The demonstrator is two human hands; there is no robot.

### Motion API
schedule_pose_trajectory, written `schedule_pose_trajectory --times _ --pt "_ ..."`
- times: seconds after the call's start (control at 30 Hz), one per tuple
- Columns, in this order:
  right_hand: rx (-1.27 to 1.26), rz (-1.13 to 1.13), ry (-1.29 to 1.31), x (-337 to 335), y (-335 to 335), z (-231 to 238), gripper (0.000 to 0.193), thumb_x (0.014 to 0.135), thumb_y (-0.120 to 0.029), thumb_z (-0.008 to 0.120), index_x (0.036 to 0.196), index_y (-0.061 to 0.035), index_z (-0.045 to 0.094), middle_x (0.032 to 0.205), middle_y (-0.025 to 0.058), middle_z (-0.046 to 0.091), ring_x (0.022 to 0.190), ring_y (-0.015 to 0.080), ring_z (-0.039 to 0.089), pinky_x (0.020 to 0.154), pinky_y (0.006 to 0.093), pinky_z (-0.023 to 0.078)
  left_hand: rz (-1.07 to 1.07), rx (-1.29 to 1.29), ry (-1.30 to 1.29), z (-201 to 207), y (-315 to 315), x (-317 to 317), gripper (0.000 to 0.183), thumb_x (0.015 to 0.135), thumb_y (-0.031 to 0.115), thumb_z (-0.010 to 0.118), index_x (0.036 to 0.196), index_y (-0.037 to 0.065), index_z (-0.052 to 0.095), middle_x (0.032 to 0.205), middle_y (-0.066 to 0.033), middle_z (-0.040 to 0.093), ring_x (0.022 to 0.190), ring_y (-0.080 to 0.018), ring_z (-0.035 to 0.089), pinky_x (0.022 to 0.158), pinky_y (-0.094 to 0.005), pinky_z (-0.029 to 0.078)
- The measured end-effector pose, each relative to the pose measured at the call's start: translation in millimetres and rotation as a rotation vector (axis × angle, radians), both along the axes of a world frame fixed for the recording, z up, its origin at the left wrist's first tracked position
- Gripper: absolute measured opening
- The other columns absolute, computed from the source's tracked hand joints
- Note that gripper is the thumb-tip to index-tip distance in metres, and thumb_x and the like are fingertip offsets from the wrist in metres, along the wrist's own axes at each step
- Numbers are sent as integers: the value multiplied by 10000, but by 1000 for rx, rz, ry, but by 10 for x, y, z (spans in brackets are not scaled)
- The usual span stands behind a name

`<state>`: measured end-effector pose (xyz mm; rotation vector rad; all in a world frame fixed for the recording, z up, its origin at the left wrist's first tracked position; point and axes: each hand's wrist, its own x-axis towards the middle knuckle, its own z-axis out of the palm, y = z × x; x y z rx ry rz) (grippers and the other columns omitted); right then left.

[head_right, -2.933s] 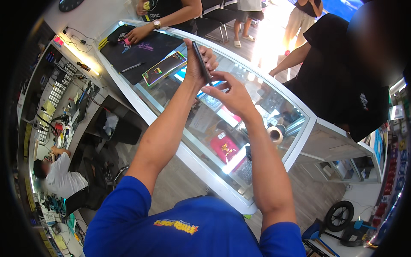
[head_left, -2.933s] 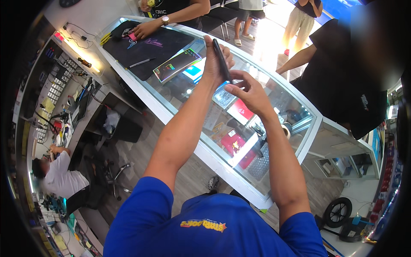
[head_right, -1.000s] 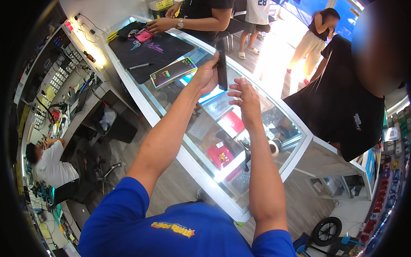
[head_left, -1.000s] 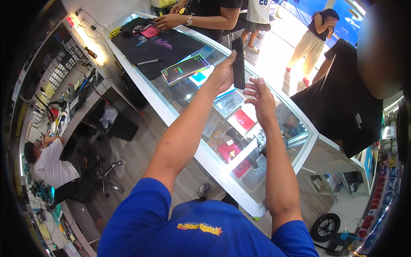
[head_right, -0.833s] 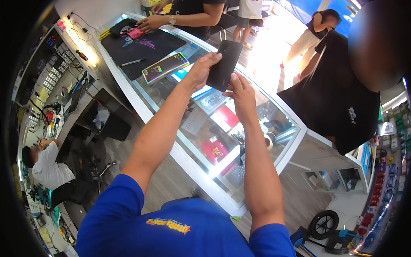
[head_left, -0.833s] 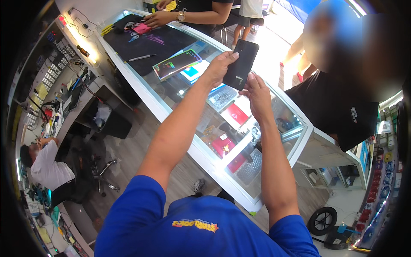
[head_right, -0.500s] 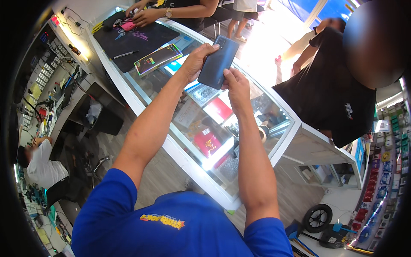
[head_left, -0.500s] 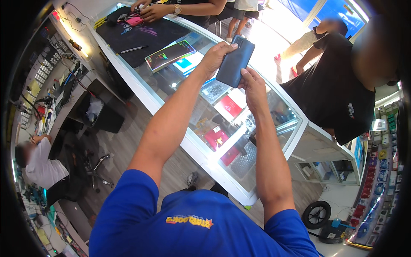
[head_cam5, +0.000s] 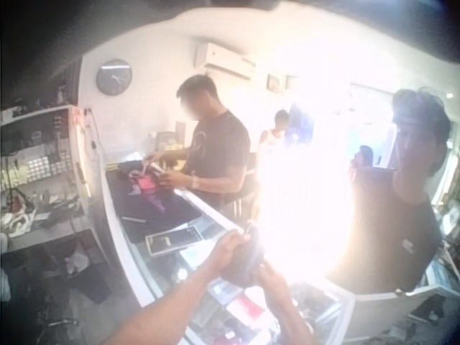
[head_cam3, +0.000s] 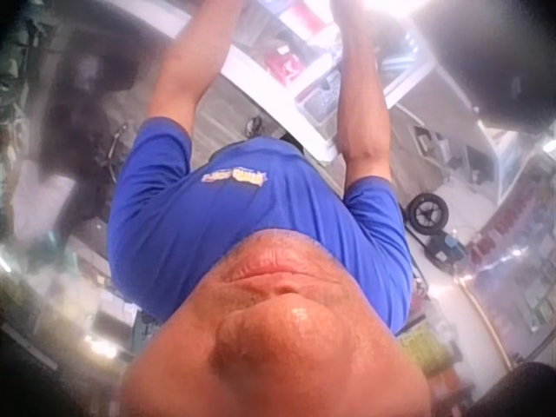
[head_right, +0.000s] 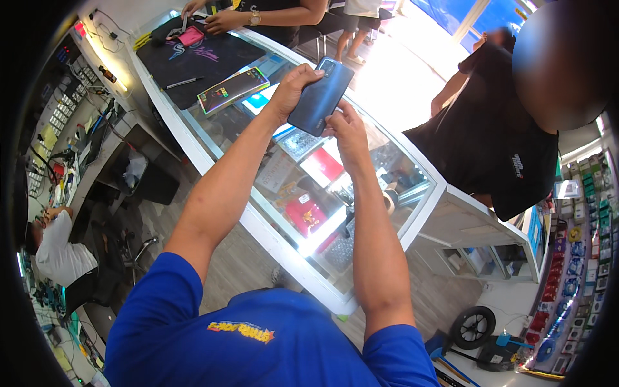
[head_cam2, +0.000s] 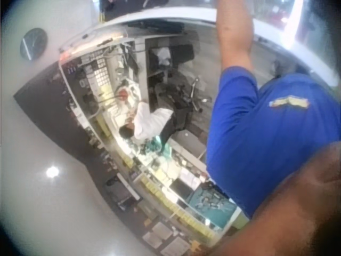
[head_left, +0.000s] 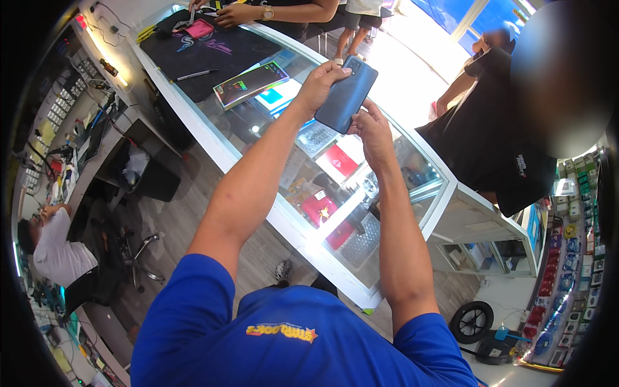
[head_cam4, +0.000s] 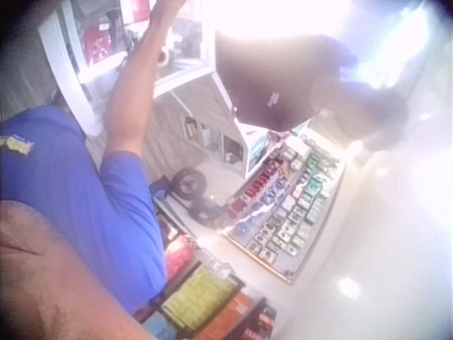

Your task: The person removes a phone case from a smartphone, then retrieves a new case and snaps it onto the device. The person handles the phone and case by hand, aligning edges and pressing the case into place.

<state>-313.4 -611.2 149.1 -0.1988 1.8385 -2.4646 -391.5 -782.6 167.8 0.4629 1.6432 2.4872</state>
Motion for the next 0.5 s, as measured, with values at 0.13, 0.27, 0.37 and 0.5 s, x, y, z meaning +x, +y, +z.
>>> schedule_pose_trajectory --times 0.13,0.27,0.37,0.5 --pt "61 0 44 -14 39 -36 507 916 -45 601 1412 37 531 996 63 685 825 129 640 778 280 541 20 -18 19 40 49 31 255 1004 328 694 857 141 602 809 22 608 717 -45 564 657 -218 468" --pt "56 29 52 12 28 -8 515 925 -5 599 1428 51 504 972 39 656 860 133 651 806 292 546 15 -34 23 17 25 11 251 1001 325 696 860 139 603 805 21 602 716 -46 564 656 -219 468" --pt "60 36 60 34 20 14 521 934 -14 611 1439 51 499 977 36 657 858 130 649 804 288 542 2 1 12 -12 31 -13 247 1000 321 693 863 136 606 802 17 601 713 -50 564 655 -219 469" --pt "67 36 69 35 16 1 515 944 -27 617 1440 51 501 990 37 663 857 128 649 801 284 536 -11 19 2 -38 15 -35 212 982 279 716 874 156 583 827 34 617 716 -43 574 664 -218 475"
